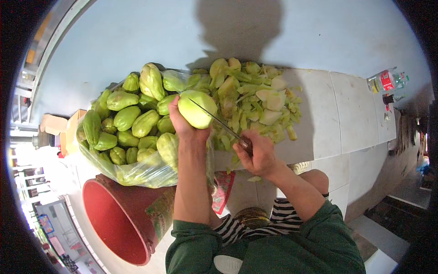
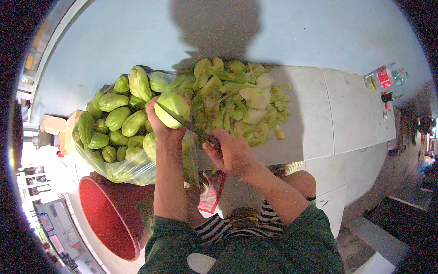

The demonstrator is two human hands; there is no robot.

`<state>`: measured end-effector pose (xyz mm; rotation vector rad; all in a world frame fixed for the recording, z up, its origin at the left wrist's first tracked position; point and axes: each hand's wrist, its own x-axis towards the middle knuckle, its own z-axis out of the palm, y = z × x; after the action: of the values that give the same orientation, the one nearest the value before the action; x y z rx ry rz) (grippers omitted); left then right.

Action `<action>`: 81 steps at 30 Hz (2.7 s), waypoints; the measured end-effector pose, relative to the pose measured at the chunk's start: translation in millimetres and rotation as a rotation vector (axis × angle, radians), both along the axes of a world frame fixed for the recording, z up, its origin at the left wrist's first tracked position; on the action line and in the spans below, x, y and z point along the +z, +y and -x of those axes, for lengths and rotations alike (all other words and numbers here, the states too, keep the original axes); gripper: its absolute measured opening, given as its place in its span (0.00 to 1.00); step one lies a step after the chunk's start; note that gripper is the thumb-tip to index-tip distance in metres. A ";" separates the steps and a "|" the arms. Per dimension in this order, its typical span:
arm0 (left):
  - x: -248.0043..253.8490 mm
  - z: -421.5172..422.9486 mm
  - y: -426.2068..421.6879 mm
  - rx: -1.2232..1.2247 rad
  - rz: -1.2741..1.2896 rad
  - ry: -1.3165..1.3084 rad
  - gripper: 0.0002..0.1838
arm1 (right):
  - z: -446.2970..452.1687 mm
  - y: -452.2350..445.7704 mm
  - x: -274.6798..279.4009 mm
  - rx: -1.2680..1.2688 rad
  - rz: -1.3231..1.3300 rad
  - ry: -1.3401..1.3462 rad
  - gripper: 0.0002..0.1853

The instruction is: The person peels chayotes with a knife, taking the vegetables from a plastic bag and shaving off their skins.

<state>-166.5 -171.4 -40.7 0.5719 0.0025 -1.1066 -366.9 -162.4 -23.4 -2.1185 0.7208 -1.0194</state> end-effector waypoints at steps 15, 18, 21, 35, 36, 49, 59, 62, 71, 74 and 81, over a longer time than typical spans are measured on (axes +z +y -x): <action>18.7 8.5 -0.9 0.014 -0.086 -0.090 0.23 | -0.9 12.1 -4.0 -0.044 -0.086 0.102 0.14; 15.2 9.7 2.7 -0.006 -0.060 -0.125 0.22 | -2.9 12.5 -0.5 -0.052 -0.050 0.114 0.13; 9.3 8.5 2.3 -0.003 -0.022 -0.117 0.21 | -3.9 13.7 2.3 -0.040 -0.056 0.120 0.13; 25.4 12.6 1.8 0.020 -0.103 -0.188 0.15 | -5.5 10.7 1.9 -0.082 -0.168 0.124 0.14; 12.9 9.7 2.7 -0.074 0.045 -0.129 0.15 | -4.9 10.4 1.9 -0.079 -0.168 0.125 0.14; 43.0 -14.2 21.8 -0.156 -0.067 -0.599 0.24 | 27.8 -24.1 6.6 0.002 -0.513 0.047 0.17; 32.3 12.1 20.8 -0.269 0.064 -0.402 0.30 | 29.3 -25.9 24.4 0.075 -0.803 -0.116 0.27; 26.1 27.8 17.2 -0.164 0.089 -0.284 0.28 | 17.3 -16.3 27.9 -0.006 -0.814 -0.201 0.28; 34.3 13.7 23.5 -0.293 0.084 -0.471 0.30 | 19.8 -24.0 23.8 0.065 -0.766 -0.084 0.28; 27.4 28.3 19.2 -0.174 0.139 -0.223 0.29 | 8.8 -12.2 23.8 0.047 -0.828 -0.274 0.28; 33.3 20.7 21.4 -0.242 0.083 -0.498 0.30 | 19.2 -26.9 31.3 0.128 -0.904 -0.074 0.27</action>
<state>-187.2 -149.9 -7.4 0.7746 -0.5544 -1.1658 -386.1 -189.3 7.9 -1.3090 0.7964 -0.5329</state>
